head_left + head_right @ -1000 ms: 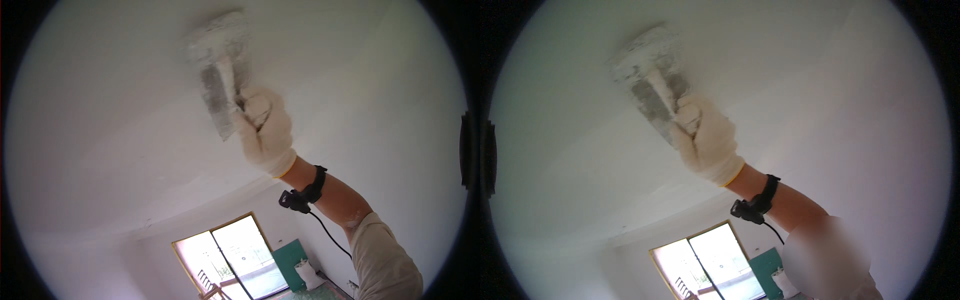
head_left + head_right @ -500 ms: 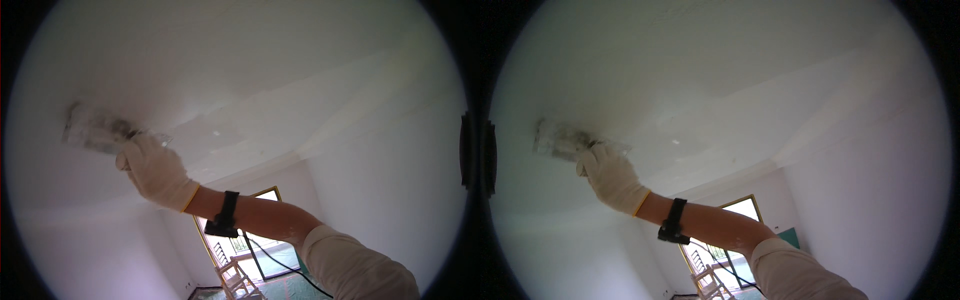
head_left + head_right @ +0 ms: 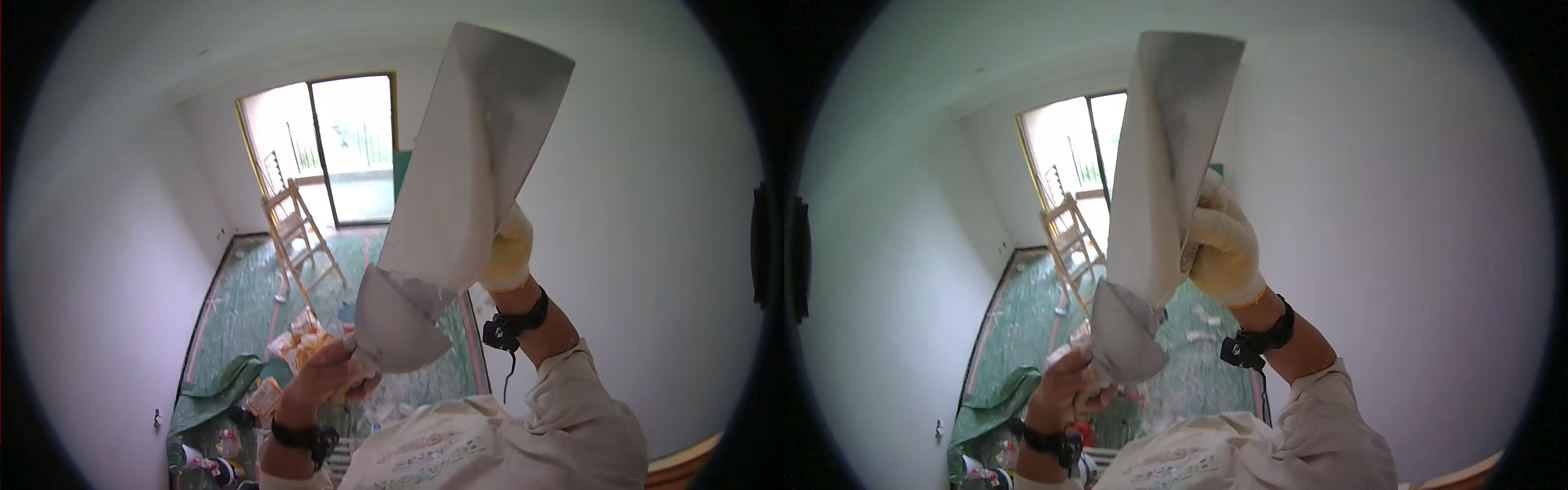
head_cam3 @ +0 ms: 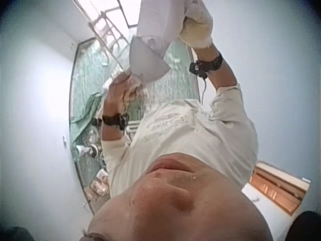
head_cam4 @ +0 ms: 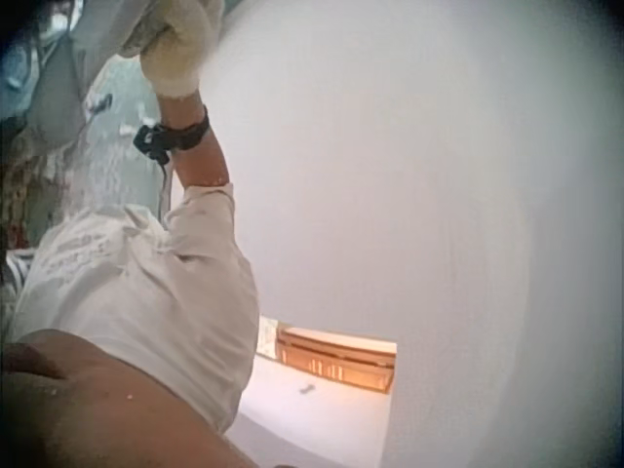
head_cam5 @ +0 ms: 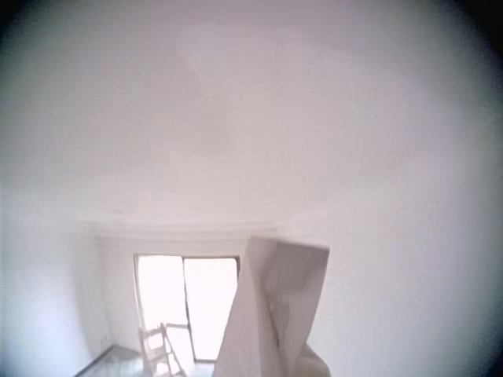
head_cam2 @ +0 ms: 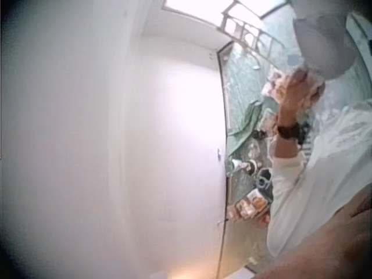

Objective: The person applies plaster to the ceiling using a trowel and a putty knife, repeatedly refilling the tools from a bucket. They spread the plaster across the surface and use the putty knife to smooth the edges and corners.

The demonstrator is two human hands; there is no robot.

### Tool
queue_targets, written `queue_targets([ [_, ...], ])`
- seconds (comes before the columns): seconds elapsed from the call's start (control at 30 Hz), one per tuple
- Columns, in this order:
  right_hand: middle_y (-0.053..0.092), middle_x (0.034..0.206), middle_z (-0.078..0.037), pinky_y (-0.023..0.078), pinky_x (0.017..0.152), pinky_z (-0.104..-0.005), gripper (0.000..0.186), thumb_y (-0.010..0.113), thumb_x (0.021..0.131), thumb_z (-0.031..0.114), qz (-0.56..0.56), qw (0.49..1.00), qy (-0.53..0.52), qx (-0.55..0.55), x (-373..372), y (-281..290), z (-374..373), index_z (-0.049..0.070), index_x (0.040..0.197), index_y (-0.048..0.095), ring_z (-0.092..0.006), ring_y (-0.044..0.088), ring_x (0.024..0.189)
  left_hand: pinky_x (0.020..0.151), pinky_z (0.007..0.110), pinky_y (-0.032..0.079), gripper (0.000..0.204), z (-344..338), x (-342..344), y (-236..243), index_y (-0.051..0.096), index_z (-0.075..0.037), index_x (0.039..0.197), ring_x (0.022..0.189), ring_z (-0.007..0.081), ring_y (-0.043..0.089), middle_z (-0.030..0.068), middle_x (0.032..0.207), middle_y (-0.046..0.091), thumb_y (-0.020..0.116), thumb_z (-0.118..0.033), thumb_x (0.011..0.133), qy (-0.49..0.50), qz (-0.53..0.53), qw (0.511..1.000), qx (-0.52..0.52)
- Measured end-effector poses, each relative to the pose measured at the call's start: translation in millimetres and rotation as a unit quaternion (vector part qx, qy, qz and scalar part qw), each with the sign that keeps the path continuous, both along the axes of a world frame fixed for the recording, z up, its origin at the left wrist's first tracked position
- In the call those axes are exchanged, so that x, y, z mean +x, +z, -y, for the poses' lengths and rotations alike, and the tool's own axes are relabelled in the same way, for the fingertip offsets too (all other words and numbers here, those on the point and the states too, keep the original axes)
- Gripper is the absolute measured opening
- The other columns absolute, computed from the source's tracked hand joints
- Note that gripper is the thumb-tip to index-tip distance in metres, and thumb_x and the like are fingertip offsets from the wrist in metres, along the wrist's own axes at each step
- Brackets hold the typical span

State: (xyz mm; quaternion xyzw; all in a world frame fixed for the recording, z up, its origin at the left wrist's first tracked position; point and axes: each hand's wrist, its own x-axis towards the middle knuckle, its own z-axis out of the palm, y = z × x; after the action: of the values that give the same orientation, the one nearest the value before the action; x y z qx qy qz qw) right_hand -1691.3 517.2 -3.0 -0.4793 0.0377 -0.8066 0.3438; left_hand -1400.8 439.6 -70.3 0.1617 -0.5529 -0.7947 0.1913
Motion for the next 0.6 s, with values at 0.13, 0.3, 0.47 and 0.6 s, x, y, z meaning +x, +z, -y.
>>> queue_targets([
  [0.13,0.065,0.088,-0.006,0.048,0.062,-0.0267,0.019,0.065,0.086,0.007,-0.239,0.966,-0.073,0.072,-272.1,-89.2,-316.9,0.003,0.104,0.06,-0.0119,0.061,0.072,0.049,0.024,0.039,0.041,-278.0,-282.1,-50.5,0.052,0.0,0.132,0.064,0.0112,0.05,0.0092,0.088,0.059,0.056,-0.026,0.101,-0.117,0.011,0.992,-0.04],
  [0.3,0.063,0.094,0.0,0.05,0.079,-0.0306,0.014,0.076,0.085,0.011,-0.457,0.814,-0.245,0.261,-469.0,-176.4,-631.2,0.006,0.094,0.066,-0.0118,0.059,0.091,0.06,0.029,0.05,0.038,-590.2,-412.3,6.5,0.059,0.0,0.124,0.077,0.0139,0.063,0.0068,0.083,0.063,0.056,-0.029,0.1,0.027,0.035,0.983,-0.179],
  [0.47,0.065,0.105,-0.008,0.051,0.077,-0.0286,0.021,0.066,0.094,0.015,-0.19,0.922,-0.329,0.071,-634.7,-53.9,-1015.3,0.003,0.109,0.059,-0.0098,0.06,0.084,0.037,0.021,0.031,0.016,-886.5,-537.8,2.7,0.057,-0.008,0.11,0.044,0.0083,0.037,-0.0011,0.067,0.05,0.058,-0.022,0.101,0.112,-0.024,0.993,0.027],
  [0.6,0.064,0.11,-0.016,0.056,0.075,-0.0329,0.034,0.06,0.097,0.017,-0.071,0.843,-0.493,-0.206,-782.1,58.2,-1393.4,-0.003,0.123,0.051,-0.0199,0.066,0.08,0.047,0.022,0.038,0.019,-1040.9,-699.2,-33.5,0.054,-0.006,0.111,0.057,0.0089,0.043,-0.0019,0.072,0.048,0.059,-0.017,0.096,0.012,-0.071,0.997,-0.027],
])
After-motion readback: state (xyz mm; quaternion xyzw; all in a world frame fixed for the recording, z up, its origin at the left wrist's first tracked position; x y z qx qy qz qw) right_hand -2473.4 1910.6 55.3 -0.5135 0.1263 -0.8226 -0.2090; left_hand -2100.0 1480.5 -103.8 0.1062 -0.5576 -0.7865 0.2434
